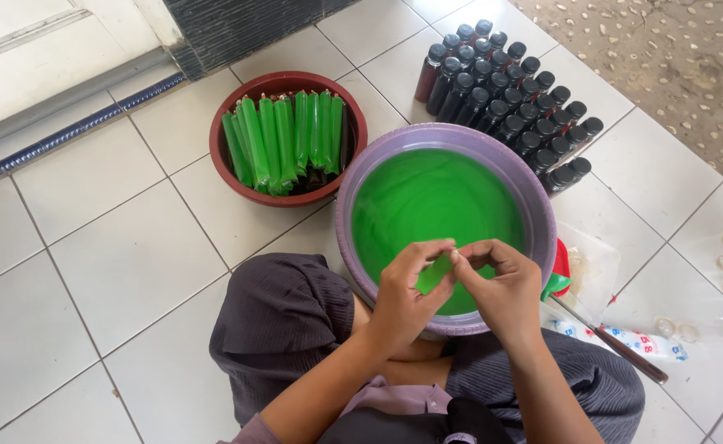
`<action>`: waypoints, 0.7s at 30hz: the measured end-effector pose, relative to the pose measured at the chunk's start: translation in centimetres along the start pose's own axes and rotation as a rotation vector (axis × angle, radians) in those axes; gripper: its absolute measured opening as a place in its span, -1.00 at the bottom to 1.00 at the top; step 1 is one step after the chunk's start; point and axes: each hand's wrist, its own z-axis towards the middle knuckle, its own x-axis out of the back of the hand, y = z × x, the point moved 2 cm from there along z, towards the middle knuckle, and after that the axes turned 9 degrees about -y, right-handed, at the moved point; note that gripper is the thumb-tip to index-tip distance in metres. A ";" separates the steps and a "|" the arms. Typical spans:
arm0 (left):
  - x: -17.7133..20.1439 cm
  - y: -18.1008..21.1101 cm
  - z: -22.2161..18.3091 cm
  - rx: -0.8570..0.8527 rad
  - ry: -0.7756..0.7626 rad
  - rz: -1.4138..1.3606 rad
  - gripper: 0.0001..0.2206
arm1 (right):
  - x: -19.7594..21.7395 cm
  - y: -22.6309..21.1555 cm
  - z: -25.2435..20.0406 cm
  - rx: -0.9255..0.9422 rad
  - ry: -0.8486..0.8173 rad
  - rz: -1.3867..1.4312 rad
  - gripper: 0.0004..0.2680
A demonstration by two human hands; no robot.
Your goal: Filling thin plastic bags with green liquid using a funnel and ladle, then tying them closed
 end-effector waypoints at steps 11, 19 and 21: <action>1.1 -6.2 1.5 0.305 0.184 -0.316 -0.79 | -2.9 3.8 2.5 0.066 -0.092 0.389 -0.77; 2.4 -10.3 2.8 0.528 0.415 -0.847 -0.82 | -8.2 8.2 -0.7 -0.222 -0.443 0.607 -0.65; 2.1 -10.0 1.4 0.648 0.254 -0.625 -0.74 | -8.4 8.9 -0.4 -0.256 -0.235 0.570 -0.70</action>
